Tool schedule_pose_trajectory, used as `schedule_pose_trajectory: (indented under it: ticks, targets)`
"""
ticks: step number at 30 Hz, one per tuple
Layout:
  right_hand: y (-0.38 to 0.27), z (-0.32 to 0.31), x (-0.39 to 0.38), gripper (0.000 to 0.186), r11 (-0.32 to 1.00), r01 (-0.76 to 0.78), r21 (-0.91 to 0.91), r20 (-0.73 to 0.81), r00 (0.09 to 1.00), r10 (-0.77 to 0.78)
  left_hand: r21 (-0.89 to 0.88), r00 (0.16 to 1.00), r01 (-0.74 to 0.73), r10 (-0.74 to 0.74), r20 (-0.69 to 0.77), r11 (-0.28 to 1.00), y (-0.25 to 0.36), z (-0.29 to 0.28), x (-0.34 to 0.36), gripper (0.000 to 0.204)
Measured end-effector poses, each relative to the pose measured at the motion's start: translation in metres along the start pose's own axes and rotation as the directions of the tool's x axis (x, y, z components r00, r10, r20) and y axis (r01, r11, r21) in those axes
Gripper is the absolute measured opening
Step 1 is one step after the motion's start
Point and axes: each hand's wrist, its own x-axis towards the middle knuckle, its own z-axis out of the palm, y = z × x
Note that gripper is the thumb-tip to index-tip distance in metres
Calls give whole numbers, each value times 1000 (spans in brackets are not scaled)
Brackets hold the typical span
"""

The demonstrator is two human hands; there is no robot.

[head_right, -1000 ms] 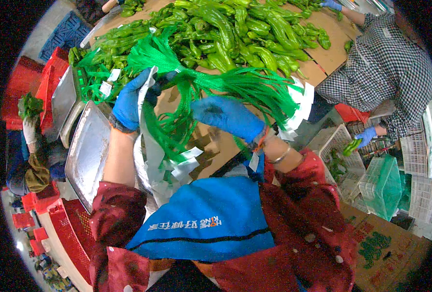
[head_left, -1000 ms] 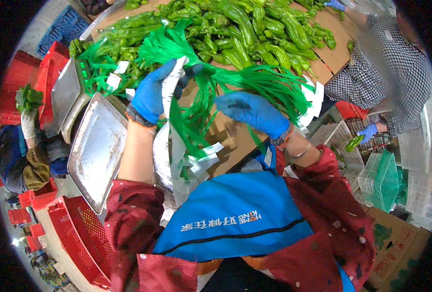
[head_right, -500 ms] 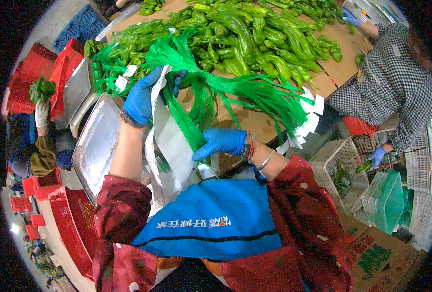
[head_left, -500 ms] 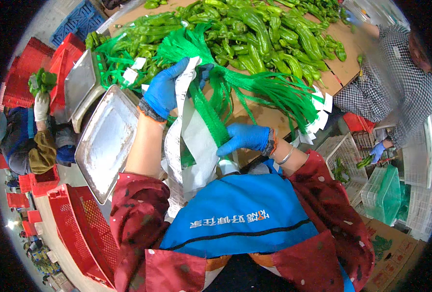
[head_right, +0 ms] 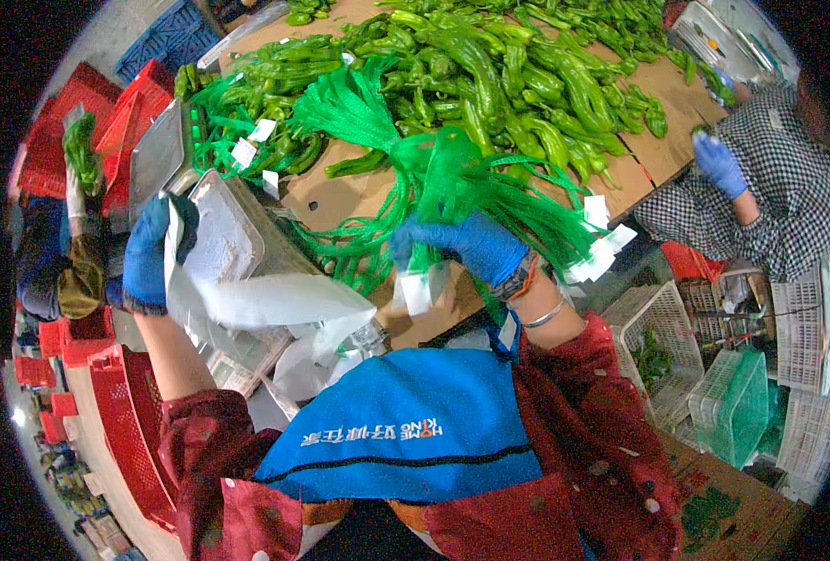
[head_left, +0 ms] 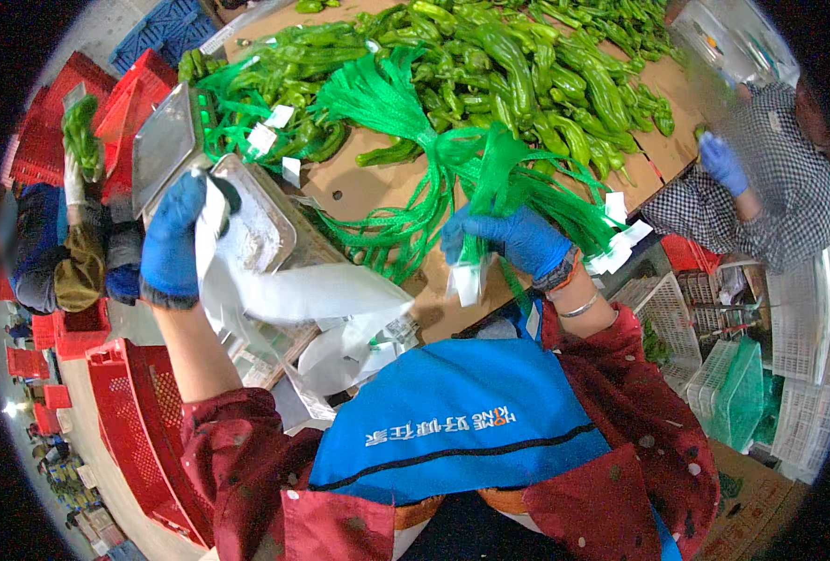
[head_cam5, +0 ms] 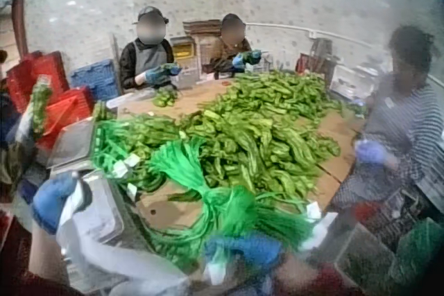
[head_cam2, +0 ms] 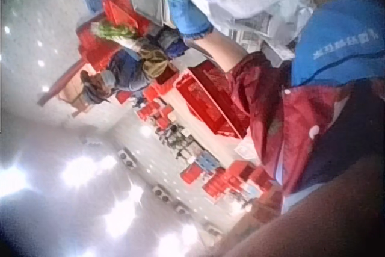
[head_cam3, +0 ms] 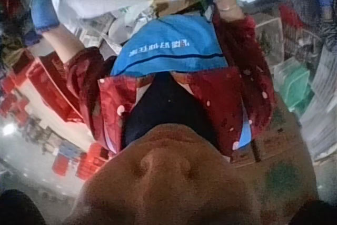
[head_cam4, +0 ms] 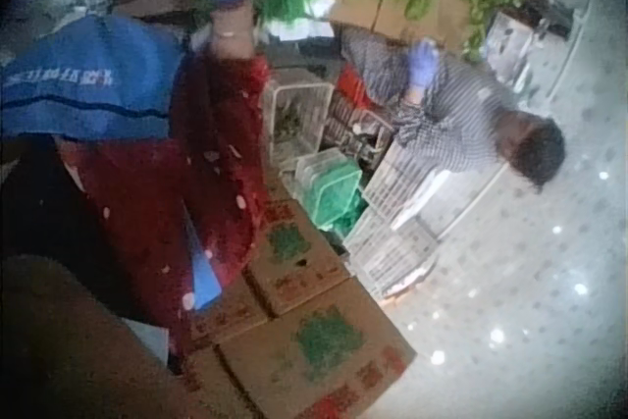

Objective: The person repeatedly tears off small white labels from a roll and affixes them to green mesh bags containing green peppers. The person handles the label roll and the mesh bags by hand, placing labeled bags on a table with other peppers and bags.

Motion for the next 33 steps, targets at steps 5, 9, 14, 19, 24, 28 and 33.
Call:
schedule_pose_trajectory:
  ticks: [5,9,14,19,24,28,33]
  targets:
    - [-13,31,13,26,976,202,-75,-177,961,-212,292,959,9,-91,268,956,-3,59,-51,13]
    - [-26,52,17,23,954,264,-142,-208,934,-290,376,866,-384,187,464,843,-44,114,-46,17]
    - [-34,58,12,24,959,261,-111,-146,950,-276,301,965,-149,72,251,942,-71,137,-39,15]
    - [-29,55,12,28,987,2,-160,-155,987,-27,204,967,-161,114,226,966,-76,138,-36,14]
    - [-27,49,13,27,974,145,-176,-224,957,-183,119,971,-191,170,166,974,-73,135,-30,13]
    - [-21,49,17,22,921,193,-339,-244,927,-285,149,960,-257,234,157,955,-72,140,-29,14]
    - [-16,48,18,20,902,238,-361,-198,925,-324,43,991,88,-92,98,995,-72,138,-26,11]
